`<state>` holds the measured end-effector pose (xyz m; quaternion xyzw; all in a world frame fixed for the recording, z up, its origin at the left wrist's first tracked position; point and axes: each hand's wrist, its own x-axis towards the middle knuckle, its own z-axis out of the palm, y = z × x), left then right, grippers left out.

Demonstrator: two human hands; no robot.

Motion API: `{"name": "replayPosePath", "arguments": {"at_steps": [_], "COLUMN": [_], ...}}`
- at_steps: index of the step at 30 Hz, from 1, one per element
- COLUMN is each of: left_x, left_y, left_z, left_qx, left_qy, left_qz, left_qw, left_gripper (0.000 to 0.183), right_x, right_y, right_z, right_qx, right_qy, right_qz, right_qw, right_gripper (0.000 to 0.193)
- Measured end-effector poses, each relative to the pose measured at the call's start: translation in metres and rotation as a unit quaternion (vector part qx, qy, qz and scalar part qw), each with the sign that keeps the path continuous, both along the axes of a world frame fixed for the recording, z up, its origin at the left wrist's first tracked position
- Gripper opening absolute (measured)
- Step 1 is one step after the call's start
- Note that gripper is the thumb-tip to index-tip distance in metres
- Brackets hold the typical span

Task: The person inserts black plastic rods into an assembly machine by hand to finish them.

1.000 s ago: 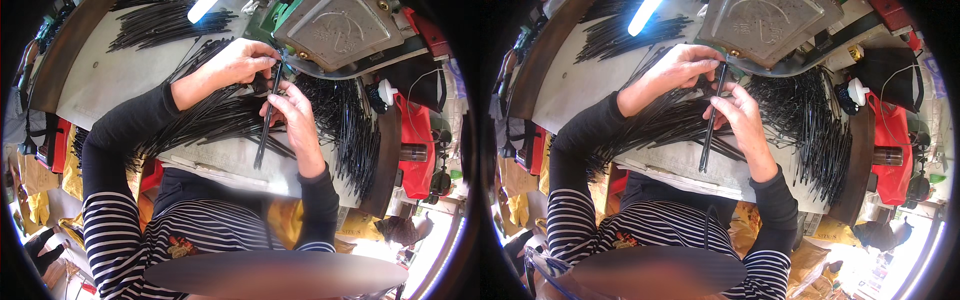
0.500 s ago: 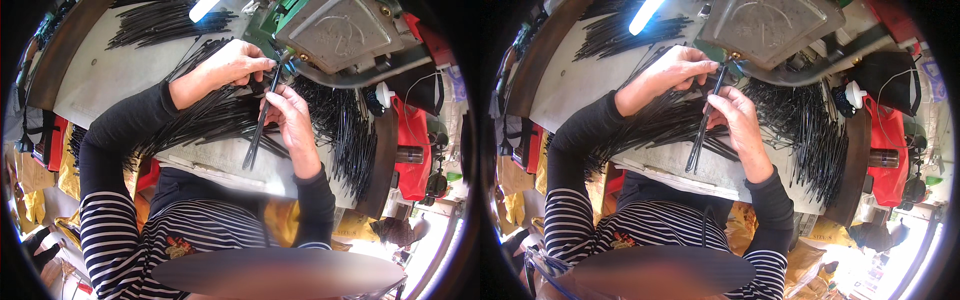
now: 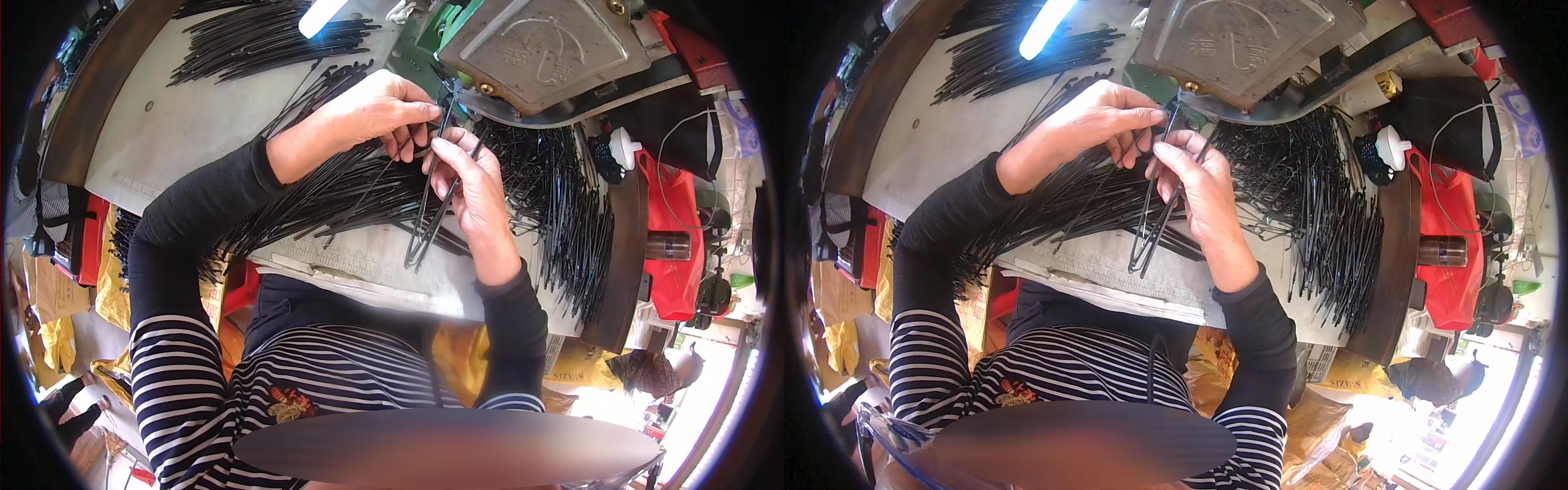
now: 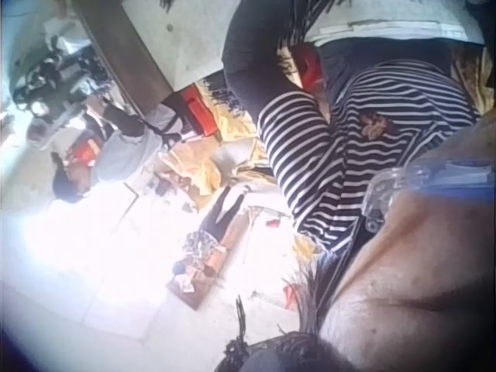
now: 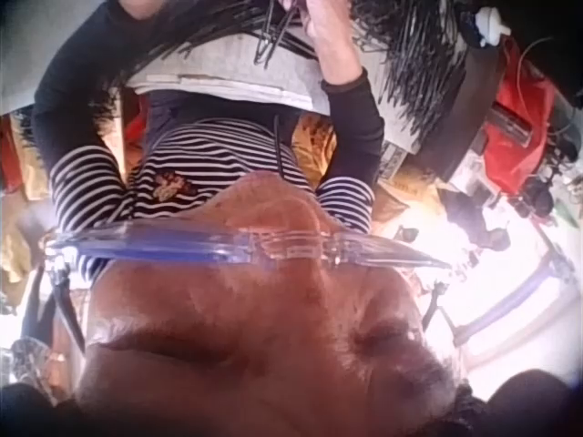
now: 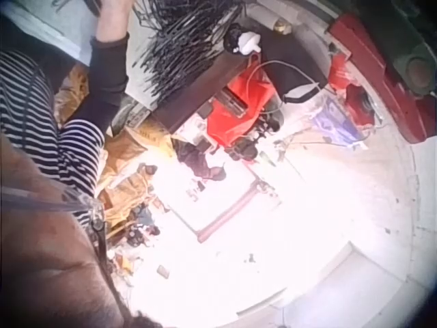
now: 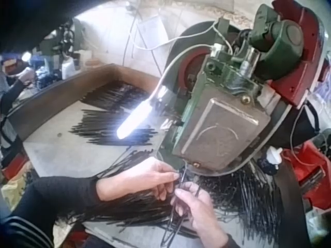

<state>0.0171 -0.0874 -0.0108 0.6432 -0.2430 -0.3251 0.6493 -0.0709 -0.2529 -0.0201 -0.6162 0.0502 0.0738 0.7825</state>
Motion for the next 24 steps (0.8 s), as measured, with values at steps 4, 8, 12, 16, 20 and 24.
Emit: {"name": "replayPosePath", "arguments": {"at_steps": [4, 8, 12, 16, 20, 24], "left_x": [-0.0018, 0.0013, 0.0042, 0.0019, 0.0051, 0.0038], "left_y": [-0.0028, -0.0038, -0.0060, -0.0053, -0.0059, -0.0058], "left_z": [-0.0034, -0.0021, -0.0069, -0.0029, -0.0004, -0.0035], "left_qx": [-0.015, 0.000, 0.004, 0.023, 0.034, 0.034], "left_qy": [-0.025, -0.054, -0.064, -0.090, -0.088, -0.092], "left_qz": [0.001, 0.013, 0.010, 0.012, 0.009, 0.013], "left_qw": [1.000, 0.998, 0.998, 0.996, 0.996, 0.995], "left_gripper": [0.030, 0.030, 0.032, 0.033, 0.033, 0.032], "right_x": [0.0020, 0.0078, 0.0091, 0.0093, 0.0101, 0.0071], "right_y": [0.0028, -0.0021, -0.0016, 0.0001, -0.0050, 0.0009], "right_z": [0.0019, 0.0009, 0.0017, 0.0012, 0.0033, 0.0016], "right_qx": [0.007, -0.001, -0.008, 0.007, 0.045, 0.040], "right_qy": [-0.016, -0.019, -0.012, -0.005, 0.035, 0.023], "right_qz": [0.007, 0.019, 0.014, 0.004, 0.017, -0.001], "right_qw": [1.000, 1.000, 1.000, 1.000, 0.998, 0.999], "right_gripper": [0.014, 0.015, 0.015, 0.015, 0.016, 0.019]}}
